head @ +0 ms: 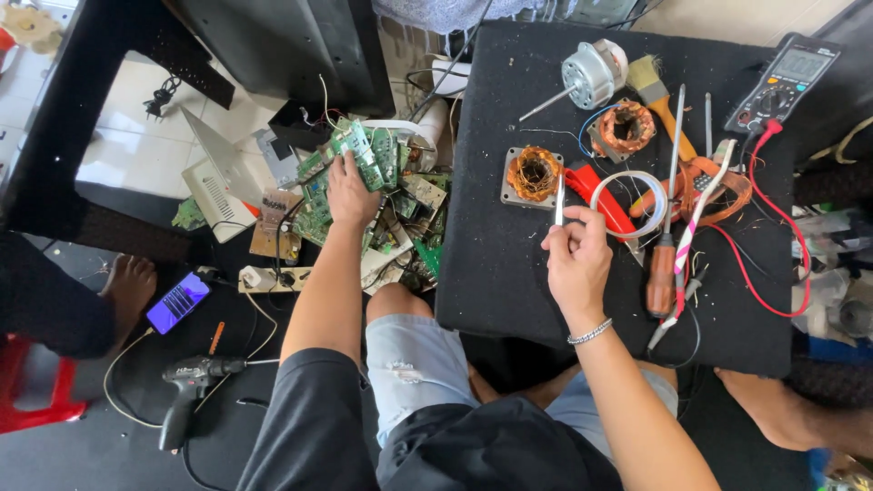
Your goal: Repairing copper coils and electrical components using tape and tools.
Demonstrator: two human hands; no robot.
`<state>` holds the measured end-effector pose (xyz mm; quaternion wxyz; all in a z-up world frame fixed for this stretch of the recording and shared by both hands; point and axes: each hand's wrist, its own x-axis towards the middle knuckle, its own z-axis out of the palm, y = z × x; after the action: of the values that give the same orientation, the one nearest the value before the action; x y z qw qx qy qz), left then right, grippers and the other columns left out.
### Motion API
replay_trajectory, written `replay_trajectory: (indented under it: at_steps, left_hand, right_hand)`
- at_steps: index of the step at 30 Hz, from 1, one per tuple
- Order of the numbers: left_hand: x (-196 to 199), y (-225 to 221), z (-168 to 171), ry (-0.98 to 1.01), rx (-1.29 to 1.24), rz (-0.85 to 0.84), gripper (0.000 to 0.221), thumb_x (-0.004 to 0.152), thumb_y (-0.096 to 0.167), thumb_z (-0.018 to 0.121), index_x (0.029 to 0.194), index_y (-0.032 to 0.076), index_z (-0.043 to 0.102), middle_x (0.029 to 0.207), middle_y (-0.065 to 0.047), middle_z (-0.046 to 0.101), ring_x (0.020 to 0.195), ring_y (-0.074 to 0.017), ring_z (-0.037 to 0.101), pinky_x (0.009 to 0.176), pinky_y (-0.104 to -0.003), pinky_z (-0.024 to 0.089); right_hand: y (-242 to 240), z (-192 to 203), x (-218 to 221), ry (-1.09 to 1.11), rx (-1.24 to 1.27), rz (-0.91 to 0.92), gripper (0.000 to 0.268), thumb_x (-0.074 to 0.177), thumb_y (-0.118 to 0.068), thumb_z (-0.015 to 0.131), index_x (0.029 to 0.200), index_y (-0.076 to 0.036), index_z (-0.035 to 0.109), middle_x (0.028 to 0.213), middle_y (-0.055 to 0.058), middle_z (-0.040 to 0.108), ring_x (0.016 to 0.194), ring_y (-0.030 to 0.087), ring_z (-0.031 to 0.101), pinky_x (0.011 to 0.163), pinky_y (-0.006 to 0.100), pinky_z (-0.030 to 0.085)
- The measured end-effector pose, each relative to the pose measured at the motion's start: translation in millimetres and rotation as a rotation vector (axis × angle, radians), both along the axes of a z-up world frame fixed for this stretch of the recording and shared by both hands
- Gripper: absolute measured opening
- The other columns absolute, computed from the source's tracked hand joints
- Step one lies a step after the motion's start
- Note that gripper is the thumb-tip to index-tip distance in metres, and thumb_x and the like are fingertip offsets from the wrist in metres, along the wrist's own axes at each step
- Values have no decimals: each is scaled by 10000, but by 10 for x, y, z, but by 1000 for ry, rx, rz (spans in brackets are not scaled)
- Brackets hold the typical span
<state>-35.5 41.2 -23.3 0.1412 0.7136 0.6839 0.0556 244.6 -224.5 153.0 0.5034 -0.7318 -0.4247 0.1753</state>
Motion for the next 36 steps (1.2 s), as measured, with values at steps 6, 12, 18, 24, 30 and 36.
replay_trajectory:
  at_steps: [6,12,18,24,30,36]
  left_hand:
    - [179,-206,220,-23,15,-20,1146,760,570,835,1615,99,234,1635,-190,243,1531,-371,253,1215,-563,300]
    - [343,-334,426,-46,138,-75,894,970,600,616,1610,79,273,1630,-212,291,1543,-352,233,1244,-566,184]
    - [598,116,-198,62,608,-415,393,905,347,673,1279,234,634,1323,-62,557,1387,-297,418,1164,-609,256]
    - [1189,364,-537,310,568,-569,251,895,202,611,1133,158,678,1111,-99,632,1224,-298,467,1200,-712,161]
    - [1326,654,-766,315,524,-543,280,937,168,552,1195,146,657,1055,-95,599,1123,-299,491,1148,-703,213]
    - [1268,619,-480,376,584,-653,85,922,156,575,969,177,642,943,-61,584,997,-277,515,1104,-641,238]
  right_hand:
    - [3,17,-10,29,3,-1,199,988,-15,572,1181,-56,553,696,76,676,486,154,585,495,267,491]
    - [-2,57,-31,33,22,3,215,985,12,574,1195,-25,558,699,96,669,480,159,575,490,267,473]
    - [19,54,-39,48,-1,-9,223,985,5,578,1205,-22,554,699,100,669,475,161,576,481,272,472]
    - [42,52,-37,34,-54,-32,210,988,-13,586,1196,-32,564,691,90,675,465,165,583,488,277,485]
    - [82,-8,-20,30,-64,-69,209,964,-10,602,1171,-31,581,665,103,686,450,176,598,479,280,505]
    - [73,-24,12,3,-54,-50,208,973,-7,602,1178,-38,587,672,89,696,463,168,607,501,275,517]
